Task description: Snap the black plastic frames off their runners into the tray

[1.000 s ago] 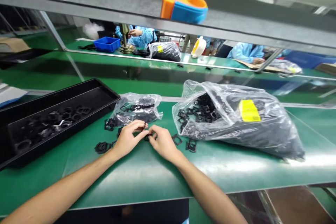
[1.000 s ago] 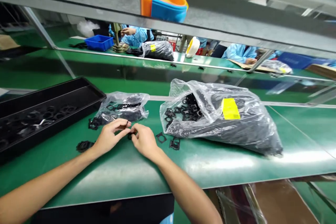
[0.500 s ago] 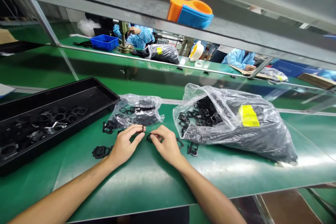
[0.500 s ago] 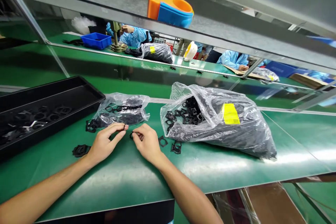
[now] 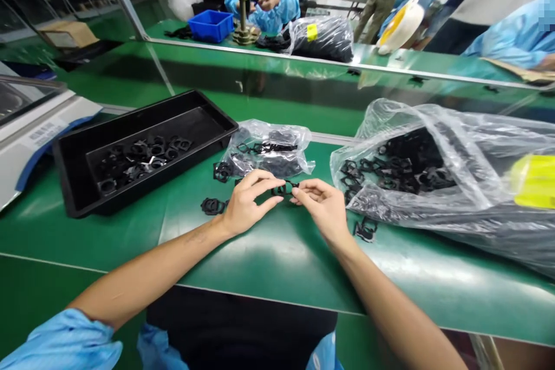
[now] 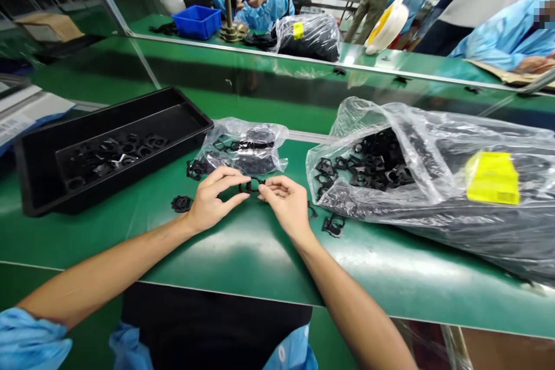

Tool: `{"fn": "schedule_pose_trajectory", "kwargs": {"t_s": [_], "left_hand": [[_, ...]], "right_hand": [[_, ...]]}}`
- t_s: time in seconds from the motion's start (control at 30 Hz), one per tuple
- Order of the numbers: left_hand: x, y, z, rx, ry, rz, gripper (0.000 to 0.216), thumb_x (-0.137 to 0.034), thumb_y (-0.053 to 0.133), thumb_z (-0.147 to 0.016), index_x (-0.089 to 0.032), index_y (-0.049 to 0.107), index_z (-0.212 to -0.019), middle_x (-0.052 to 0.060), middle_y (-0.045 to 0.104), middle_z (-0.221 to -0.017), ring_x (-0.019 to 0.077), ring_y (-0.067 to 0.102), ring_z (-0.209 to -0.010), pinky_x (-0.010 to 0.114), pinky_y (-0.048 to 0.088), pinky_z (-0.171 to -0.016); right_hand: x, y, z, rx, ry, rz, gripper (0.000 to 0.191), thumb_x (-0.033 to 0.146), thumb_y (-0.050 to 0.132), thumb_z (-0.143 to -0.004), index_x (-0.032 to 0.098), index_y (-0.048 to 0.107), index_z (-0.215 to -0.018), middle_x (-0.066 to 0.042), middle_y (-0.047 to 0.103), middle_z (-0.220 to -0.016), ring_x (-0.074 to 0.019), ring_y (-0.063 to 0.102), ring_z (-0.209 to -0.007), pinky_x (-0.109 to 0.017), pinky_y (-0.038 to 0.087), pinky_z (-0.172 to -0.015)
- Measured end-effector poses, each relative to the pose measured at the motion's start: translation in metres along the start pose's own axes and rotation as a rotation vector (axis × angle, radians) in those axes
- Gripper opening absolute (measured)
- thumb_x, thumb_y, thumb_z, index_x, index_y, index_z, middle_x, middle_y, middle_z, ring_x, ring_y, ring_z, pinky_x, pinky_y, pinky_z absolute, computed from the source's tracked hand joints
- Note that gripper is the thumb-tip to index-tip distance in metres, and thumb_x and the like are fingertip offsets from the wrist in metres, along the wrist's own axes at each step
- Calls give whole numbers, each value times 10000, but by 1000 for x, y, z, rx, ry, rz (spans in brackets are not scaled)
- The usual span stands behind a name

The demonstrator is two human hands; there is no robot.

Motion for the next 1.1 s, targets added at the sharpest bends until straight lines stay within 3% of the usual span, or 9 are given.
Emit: {"fn": "schedule_pose_trajectory", "kwargs": {"t_s": [0.33,0.67,0.9,1.1], "left_hand": [[1,6,2,75,18,25,210,-276,705,-895,-220,703,-1098,61,674,-997,181,659,-958,324,554,-880],[2,6,1,70,0,68,224,-314,729,-881,-209,710,-1078,59,675,-981,182,650,-951,336,548,-873],[21,12,2,90,-175,262,238,-338,793,-814,-199,709,-988,73,679,-1044,206,653,-1033,368,547,-943],[37,29,12,141,-389,523,282,-323,797,-793,-194,679,-1016,43,650,-998,139,658,-866,270,585,-794]], "right_hand": [[-8,16,2,115,95,-100,326,462,876,-635,180,721,-687,-4,693,-604,-127,639,-557,-273,561,-632],[-5,21,4,174,103,-158,387,521,901,-588,174,745,-660,-6,694,-598,-114,626,-569,-238,528,-603],[-4,22,5,184,97,-163,379,526,893,-603,179,746,-646,1,687,-597,-107,614,-568,-234,515,-598],[-3,22,5,184,94,-147,421,558,899,-571,176,741,-653,-2,684,-594,-114,612,-568,-243,517,-599]]}}
Point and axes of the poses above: each hand's wrist, its own z-axis away from the middle knuckle, its own y-axis out of the palm, x = y × z, the point moved 10 cm from there along -z, towards the middle knuckle
